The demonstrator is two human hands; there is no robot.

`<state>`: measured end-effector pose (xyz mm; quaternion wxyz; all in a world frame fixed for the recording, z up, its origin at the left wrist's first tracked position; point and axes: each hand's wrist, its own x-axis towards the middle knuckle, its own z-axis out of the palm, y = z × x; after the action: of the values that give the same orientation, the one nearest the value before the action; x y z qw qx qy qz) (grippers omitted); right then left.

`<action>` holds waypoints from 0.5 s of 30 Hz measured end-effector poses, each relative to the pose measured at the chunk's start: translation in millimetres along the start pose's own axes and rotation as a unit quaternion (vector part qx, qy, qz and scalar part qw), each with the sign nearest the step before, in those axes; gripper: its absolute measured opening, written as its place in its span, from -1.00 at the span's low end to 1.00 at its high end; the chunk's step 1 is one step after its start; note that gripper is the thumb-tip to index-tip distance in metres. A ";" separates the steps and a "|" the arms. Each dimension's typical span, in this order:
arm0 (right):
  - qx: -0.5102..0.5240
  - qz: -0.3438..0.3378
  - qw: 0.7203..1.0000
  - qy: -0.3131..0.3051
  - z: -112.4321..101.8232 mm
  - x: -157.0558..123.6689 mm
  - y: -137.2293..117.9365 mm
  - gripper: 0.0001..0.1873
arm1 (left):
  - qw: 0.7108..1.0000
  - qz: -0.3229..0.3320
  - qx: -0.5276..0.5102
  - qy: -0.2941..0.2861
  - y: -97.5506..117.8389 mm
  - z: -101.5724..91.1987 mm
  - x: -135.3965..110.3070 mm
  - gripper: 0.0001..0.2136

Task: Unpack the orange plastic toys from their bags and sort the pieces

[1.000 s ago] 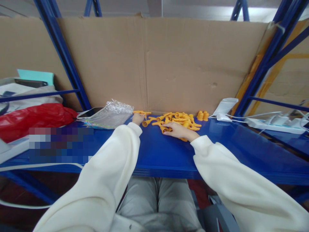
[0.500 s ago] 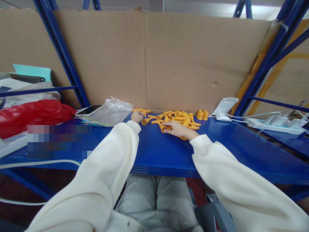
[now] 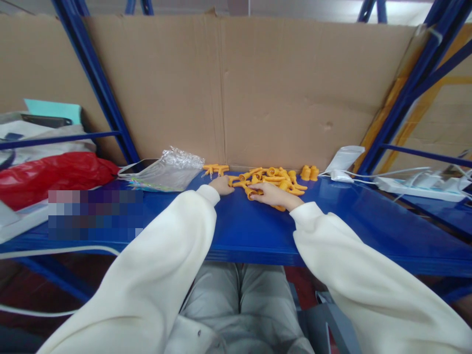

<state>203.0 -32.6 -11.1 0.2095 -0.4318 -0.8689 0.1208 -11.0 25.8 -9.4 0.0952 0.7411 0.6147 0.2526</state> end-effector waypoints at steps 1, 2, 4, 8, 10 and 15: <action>0.002 0.000 1.000 0.004 0.5 0.3 0.3 -0.54 | 1.000 0.000 0.005 0.002 0.8 1.7 -1.1 -0.72; 0.004 -0.001 1.000 0.010 0.9 0.5 0.7 -0.55 | 1.000 -0.002 0.011 0.010 1.8 2.3 -2.1 -0.71; 0.009 -0.002 1.000 0.028 2.1 0.7 1.6 -0.54 | 0.999 -0.005 0.000 0.050 4.8 0.1 -3.9 -0.74; 0.047 0.005 0.995 0.085 5.5 0.3 2.4 -0.50 | 0.986 -0.006 -0.046 0.160 16.1 -11.9 -10.4 -0.74; 0.096 0.006 0.989 0.113 7.1 1.2 1.7 -0.49 | 0.978 0.019 -0.062 0.199 24.2 -15.7 -16.4 -0.73; 0.222 0.008 0.959 0.177 5.0 7.1 -1.2 -0.53 | 0.965 0.147 -0.083 0.202 45.0 -7.1 -33.7 -0.65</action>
<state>196.0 -27.8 -13.2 0.4494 -0.3957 -0.7659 0.2342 20.4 -17.9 8.4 -0.0082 0.7464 0.4822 0.4585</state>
